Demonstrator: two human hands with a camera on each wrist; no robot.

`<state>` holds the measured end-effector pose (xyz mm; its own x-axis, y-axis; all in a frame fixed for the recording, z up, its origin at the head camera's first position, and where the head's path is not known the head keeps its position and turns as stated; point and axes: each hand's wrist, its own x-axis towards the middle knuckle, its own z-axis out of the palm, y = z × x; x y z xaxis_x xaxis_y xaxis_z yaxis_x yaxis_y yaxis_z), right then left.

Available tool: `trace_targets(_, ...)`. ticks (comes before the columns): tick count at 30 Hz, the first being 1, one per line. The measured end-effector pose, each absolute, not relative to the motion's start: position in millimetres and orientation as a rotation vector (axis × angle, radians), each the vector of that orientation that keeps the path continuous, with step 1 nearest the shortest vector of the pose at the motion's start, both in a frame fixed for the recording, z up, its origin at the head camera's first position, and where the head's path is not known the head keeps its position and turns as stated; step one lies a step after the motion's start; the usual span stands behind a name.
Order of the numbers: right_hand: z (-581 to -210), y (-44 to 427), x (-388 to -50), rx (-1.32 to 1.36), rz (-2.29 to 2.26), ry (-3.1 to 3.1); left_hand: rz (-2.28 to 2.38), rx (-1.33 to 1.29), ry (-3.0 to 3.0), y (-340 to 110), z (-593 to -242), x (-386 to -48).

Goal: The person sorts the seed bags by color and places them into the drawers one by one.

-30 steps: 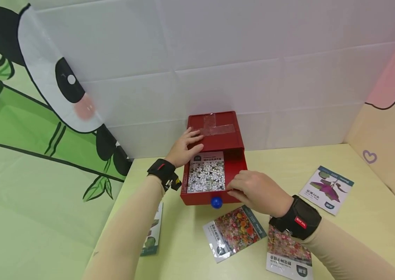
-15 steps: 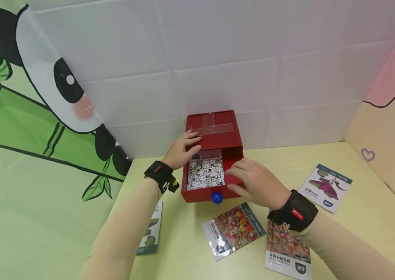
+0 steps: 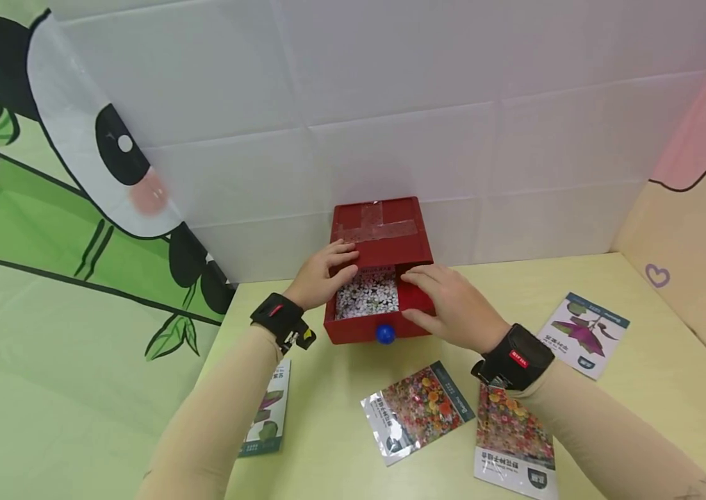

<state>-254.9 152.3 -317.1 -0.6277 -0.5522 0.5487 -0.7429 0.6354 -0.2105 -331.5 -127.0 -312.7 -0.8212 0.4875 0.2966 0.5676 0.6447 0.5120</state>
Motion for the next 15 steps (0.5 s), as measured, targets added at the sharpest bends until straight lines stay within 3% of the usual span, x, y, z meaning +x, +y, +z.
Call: trace_targets(15,-322.4,168.7,-289.4,1.079,0.602,-2.508,-0.810,-0.865,-2.821,-118.5,-307.1,-334.1)
